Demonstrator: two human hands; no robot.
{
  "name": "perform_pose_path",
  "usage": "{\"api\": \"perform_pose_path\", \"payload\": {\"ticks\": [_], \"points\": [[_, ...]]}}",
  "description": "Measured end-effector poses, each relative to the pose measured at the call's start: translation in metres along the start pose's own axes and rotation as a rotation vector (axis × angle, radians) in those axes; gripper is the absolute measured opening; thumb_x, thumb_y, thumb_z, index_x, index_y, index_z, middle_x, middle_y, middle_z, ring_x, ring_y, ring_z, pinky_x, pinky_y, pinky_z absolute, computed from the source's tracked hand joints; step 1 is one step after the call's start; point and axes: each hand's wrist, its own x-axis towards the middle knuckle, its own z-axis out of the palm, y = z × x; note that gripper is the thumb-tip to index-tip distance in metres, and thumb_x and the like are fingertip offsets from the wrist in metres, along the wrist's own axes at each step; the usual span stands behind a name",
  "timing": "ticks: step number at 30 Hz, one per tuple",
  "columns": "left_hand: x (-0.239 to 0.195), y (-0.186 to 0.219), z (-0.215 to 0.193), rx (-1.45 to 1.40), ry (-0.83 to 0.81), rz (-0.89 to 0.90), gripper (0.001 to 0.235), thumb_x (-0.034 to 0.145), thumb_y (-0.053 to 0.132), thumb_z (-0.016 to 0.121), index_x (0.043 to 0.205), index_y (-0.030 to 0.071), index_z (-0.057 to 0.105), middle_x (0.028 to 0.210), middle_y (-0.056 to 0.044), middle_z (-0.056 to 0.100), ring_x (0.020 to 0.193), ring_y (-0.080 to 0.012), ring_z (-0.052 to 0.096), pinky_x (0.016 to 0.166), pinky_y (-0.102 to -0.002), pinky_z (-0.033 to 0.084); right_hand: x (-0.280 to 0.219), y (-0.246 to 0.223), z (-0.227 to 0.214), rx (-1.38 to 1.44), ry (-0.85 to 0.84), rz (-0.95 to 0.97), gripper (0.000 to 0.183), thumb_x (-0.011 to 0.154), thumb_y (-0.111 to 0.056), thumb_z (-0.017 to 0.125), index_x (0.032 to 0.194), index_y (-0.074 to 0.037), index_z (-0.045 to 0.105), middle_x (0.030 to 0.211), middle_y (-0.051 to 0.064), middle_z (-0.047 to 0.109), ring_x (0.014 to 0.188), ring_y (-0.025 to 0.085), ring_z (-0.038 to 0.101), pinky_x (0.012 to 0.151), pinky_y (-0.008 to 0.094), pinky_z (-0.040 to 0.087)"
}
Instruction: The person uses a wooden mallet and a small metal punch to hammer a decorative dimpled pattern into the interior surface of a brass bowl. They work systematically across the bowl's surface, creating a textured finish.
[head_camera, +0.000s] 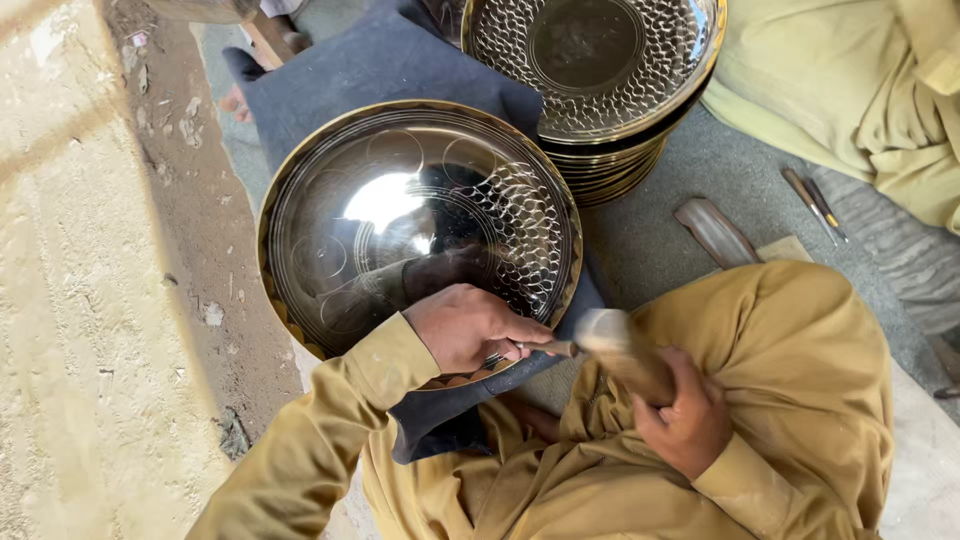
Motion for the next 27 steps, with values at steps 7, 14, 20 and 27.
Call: {"api": "perform_pose_path", "payload": {"ticks": [7,14,20,27], "points": [[-0.021,0.002,0.013,-0.040,0.362,-0.080,0.043,0.087,-0.002,0.070,0.130,0.003,0.067,0.122,-0.017,0.072,0.100,-0.0276,0.077,0.085,-0.036,0.063,0.047,-0.016,-0.033,-0.092,-0.241,0.148,0.048,0.073,-0.016,0.079,0.115,-0.005,0.058,0.077,0.023,0.069,0.069,0.045,0.069,0.062,0.053,0.054],[-0.036,0.014,0.041,0.110,0.690,-0.166,0.040,0.087,0.002,0.077,0.126,0.000,0.066,0.124,-0.020,0.071,0.108,-0.0357,0.071,0.089,-0.038,0.058,0.132,-0.051,-0.059,-0.200,-0.584,-0.107,0.048,0.072,-0.017,0.077,0.114,-0.009,0.058,0.077,0.021,0.071,0.069,0.041,0.072,0.062,0.053,0.056],[-0.033,0.024,0.073,-0.210,1.055,-0.444,0.046,0.087,-0.001,0.076,0.131,0.001,0.063,0.107,-0.012,0.080,0.099,-0.0146,0.078,0.088,-0.028,0.060,0.193,-0.102,-0.060,-0.401,-0.681,-0.304,0.049,0.065,-0.008,0.075,0.112,-0.011,0.061,0.074,0.020,0.071,0.075,0.043,0.071,0.072,0.052,0.056],[-0.028,0.021,0.076,-0.473,1.181,-0.287,0.047,0.088,-0.001,0.077,0.132,-0.003,0.060,0.123,-0.012,0.072,0.102,-0.0116,0.073,0.089,-0.027,0.061,0.211,-0.127,-0.071,-0.531,-0.674,-0.317,0.055,0.063,-0.003,0.074,0.116,-0.013,0.060,0.079,0.017,0.072,0.076,0.041,0.071,0.070,0.053,0.056]]}}
